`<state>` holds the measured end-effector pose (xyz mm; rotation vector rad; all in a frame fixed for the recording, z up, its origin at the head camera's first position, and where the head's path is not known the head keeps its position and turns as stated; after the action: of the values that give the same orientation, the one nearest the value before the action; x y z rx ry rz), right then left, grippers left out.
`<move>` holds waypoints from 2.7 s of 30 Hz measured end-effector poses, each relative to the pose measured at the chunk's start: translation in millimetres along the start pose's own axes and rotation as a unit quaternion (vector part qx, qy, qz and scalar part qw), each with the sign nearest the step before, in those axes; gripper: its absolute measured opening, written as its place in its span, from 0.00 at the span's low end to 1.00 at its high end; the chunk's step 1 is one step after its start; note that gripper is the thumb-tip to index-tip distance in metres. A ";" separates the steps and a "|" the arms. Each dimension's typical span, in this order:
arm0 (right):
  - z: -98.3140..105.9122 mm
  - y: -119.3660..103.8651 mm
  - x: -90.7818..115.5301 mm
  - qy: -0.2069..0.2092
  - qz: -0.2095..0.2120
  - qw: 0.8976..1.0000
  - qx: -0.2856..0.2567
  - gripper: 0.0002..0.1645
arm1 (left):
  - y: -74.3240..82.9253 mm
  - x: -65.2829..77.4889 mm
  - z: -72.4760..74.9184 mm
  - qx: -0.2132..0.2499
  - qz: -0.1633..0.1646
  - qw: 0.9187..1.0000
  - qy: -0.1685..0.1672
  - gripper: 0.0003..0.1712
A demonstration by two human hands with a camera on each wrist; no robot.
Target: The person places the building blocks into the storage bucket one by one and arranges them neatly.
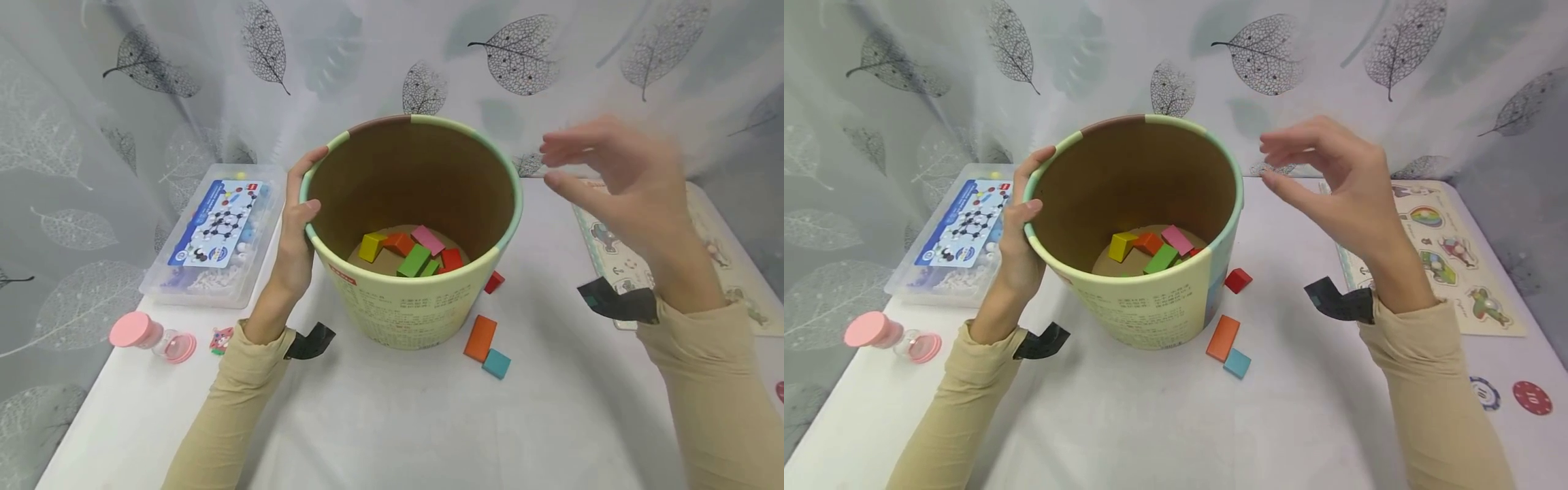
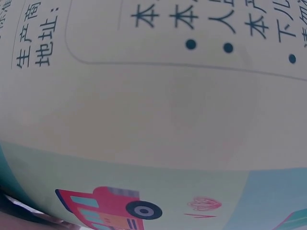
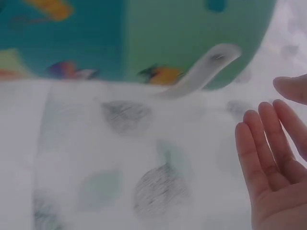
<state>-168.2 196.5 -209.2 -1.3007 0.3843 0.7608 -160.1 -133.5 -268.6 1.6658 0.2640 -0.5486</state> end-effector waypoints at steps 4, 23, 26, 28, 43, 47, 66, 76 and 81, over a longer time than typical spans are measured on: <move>3.0 33.6 32.0 -0.048 -0.044 0.986 0.152 0.29 | 0.0 -0.5 0.6 -0.003 0.000 1.000 0.000 0.35; -39.0 123.5 104.2 -0.283 -0.186 0.917 0.209 0.25 | 1.0 -0.8 -0.2 -0.005 -0.001 1.000 0.003 0.36; -39.8 124.0 104.9 -0.287 -0.178 0.915 0.220 0.23 | 0.4 -0.4 -0.1 -0.002 -0.002 1.000 0.002 0.36; -39.5 124.0 106.2 -0.288 -0.174 0.914 0.228 0.23 | 0.2 -0.1 0.2 -0.002 -0.001 1.000 0.002 0.35; 13.4 81.2 81.2 -0.164 -0.130 0.937 0.281 0.27 | -0.3 0.0 -0.2 -0.004 -0.003 1.000 0.004 0.36; 30.2 50.4 54.6 -0.094 -0.107 0.944 0.299 0.31 | -0.2 0.3 -0.1 -0.008 -0.004 1.000 0.005 0.35; -44.8 -29.7 -31.0 -0.096 0.044 0.994 -0.006 0.28 | 0.1 1.8 2.1 -0.012 0.005 1.000 0.009 0.36; -42.3 -28.4 -23.5 -0.111 0.057 0.992 -0.019 0.26 | -0.9 0.6 0.3 -0.004 -0.002 1.000 0.001 0.36; -35.2 -34.0 -7.5 -0.143 0.090 0.982 -0.087 0.25 | 0.7 0.6 1.8 -0.008 0.002 1.000 0.008 0.36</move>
<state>-144.3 158.2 -188.8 -1.3060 0.2068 1.1397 -159.6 -135.4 -268.6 1.6554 0.2758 -0.5284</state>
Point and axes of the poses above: each hand's wrist, its own x-axis away from the middle knuckle, its own z-axis out of the back of the hand, y = z × x, the point moved 4 cm from there along -x, towards the middle knuckle, and after that the axes turned 1 degree about z, right-handed, at the moved point
